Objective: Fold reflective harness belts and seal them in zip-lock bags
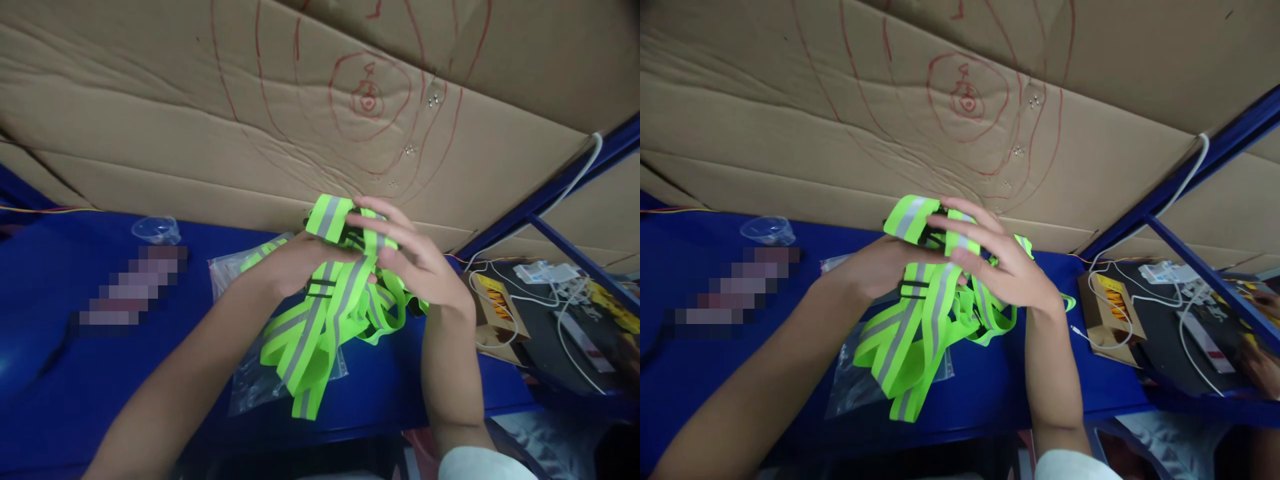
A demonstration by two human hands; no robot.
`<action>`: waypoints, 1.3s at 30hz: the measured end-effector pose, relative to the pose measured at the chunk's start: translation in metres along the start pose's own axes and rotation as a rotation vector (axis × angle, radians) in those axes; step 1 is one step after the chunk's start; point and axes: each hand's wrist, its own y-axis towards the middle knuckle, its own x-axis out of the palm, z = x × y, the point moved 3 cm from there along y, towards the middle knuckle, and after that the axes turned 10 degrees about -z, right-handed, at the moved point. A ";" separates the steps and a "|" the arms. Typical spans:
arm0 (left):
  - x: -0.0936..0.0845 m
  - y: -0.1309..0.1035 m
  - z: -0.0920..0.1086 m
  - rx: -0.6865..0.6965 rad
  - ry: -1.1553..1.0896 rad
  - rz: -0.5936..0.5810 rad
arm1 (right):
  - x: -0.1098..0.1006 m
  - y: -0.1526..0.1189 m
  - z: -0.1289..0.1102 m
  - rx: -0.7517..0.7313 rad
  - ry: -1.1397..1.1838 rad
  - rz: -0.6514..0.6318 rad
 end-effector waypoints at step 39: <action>0.000 -0.003 0.027 0.198 -0.142 0.045 | 0.007 0.012 0.016 -0.011 0.089 0.306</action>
